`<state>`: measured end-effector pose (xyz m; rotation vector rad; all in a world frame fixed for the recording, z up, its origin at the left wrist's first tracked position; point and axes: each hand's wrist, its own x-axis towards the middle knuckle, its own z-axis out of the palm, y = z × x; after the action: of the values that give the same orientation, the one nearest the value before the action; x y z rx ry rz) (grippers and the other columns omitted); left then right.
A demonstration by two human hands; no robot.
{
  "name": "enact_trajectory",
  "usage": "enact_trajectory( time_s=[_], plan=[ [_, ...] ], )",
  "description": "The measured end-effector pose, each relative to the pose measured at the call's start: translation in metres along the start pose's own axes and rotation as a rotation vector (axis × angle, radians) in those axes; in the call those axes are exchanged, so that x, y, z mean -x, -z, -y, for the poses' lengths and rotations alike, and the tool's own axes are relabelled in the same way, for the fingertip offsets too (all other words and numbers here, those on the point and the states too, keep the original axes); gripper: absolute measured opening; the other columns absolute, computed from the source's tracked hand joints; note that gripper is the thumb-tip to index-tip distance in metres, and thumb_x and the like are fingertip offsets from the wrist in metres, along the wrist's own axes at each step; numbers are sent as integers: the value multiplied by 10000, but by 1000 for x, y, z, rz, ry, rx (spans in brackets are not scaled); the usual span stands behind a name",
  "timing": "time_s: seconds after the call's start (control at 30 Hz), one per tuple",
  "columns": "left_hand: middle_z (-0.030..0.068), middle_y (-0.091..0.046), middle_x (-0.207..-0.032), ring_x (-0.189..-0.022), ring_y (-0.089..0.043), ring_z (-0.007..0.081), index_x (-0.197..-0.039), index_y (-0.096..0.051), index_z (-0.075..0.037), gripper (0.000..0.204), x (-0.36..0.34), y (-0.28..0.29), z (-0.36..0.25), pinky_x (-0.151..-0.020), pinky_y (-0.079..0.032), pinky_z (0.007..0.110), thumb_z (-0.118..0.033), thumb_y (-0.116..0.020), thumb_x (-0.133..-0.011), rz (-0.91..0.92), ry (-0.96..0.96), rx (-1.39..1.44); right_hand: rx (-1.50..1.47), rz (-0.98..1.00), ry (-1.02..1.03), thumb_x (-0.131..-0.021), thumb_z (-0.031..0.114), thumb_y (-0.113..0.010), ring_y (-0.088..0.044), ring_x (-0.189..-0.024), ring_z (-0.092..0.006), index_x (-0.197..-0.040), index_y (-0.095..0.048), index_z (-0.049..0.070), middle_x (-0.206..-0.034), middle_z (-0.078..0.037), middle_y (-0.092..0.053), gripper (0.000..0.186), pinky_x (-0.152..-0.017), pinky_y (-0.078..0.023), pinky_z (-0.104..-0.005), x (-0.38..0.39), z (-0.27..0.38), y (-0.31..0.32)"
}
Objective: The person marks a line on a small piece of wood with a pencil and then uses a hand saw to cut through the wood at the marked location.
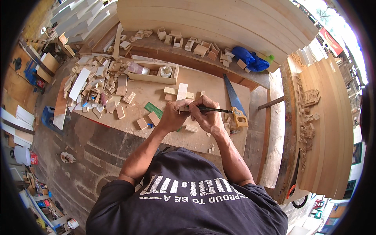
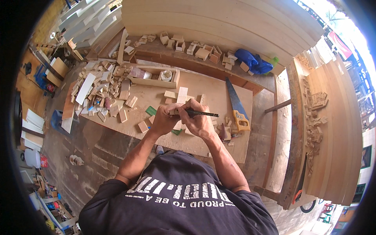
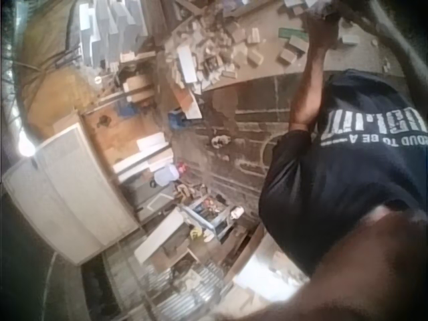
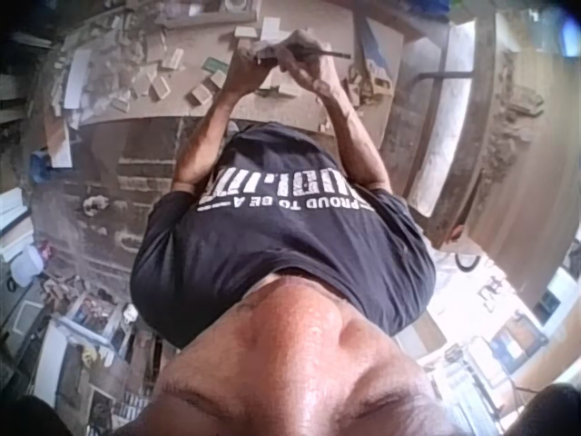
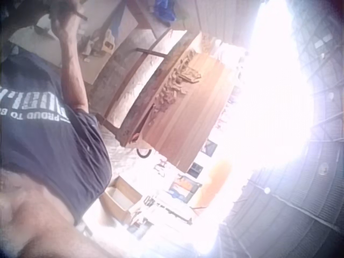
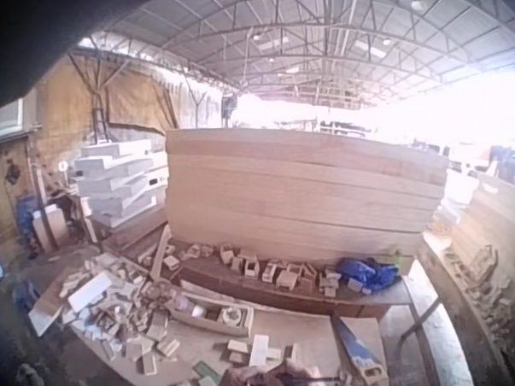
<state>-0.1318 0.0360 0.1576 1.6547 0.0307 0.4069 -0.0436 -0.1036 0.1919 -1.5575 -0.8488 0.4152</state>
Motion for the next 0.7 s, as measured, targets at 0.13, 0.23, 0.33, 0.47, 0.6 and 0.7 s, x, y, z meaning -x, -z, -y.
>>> enact_trajectory(
  time_s=[0.13, 0.23, 0.33, 0.47, 0.6, 0.7],
  plan=[
    [30, -709, -864, -792, -632, 76, -1115, -699, 15, 233, 0, 1, 4, -688, -522, 256, 6, -673, -884, -28, -28, -78, 39, 73, 28, -887, 100, -698, -619, -664, -116, -845, -624, -15, -728, -107, -676, 143, -596, -508, -323, -1, 1, 5],
    [42, -720, -887, -807, -639, 82, -1090, -704, 11, 223, 1, 2, 7, -700, -525, 259, -3, -698, -867, -57, -47, -127, 197, 125, 39, -885, 102, -688, -605, -650, -123, -831, -619, -7, -709, -79, -655, 140, -593, -498, -318, -2, 14, 8],
    [65, -734, -910, -821, -656, 99, -1068, -708, -1, 222, 1, -1, 0, -715, -530, 268, 13, -707, -846, -77, -103, -142, -30, 98, 116, -890, 127, -677, -587, -623, -132, -842, -608, -4, -728, -69, -639, 156, -583, -488, -303, 2, 2, 19],
    [107, -740, -943, -849, -696, 161, -1017, -709, -12, 235, 0, 3, -13, -747, -547, 295, 49, -715, -790, -118, -195, -247, 156, -195, 261, -972, 97, -585, -635, -928, -214, -1046, -646, -6, -1026, -137, -666, 141, -835, -503, -321, 5, 20, 32],
    [126, -725, -977, -925, -707, 241, -932, -661, -7, 248, -7, 4, -25, -812, -560, 330, 73, -732, -709, -199, -373, -336, 261, 5, 212, -950, 140, -629, -628, -1124, -282, -1138, -642, -11, -1172, -167, -655, 241, -952, -484, -374, 3, 2, 30],
    [123, -704, -1019, -1004, -695, 253, -934, -633, 5, 267, -9, 8, -31, -851, -558, 330, 101, -721, -701, -163, -457, -337, -153, -57, 135, -871, 8, -689, -630, -1154, -274, -1102, -658, 6, -1245, -185, -625, 233, -925, -536, -350, 9, -9, 18]
  ],
)
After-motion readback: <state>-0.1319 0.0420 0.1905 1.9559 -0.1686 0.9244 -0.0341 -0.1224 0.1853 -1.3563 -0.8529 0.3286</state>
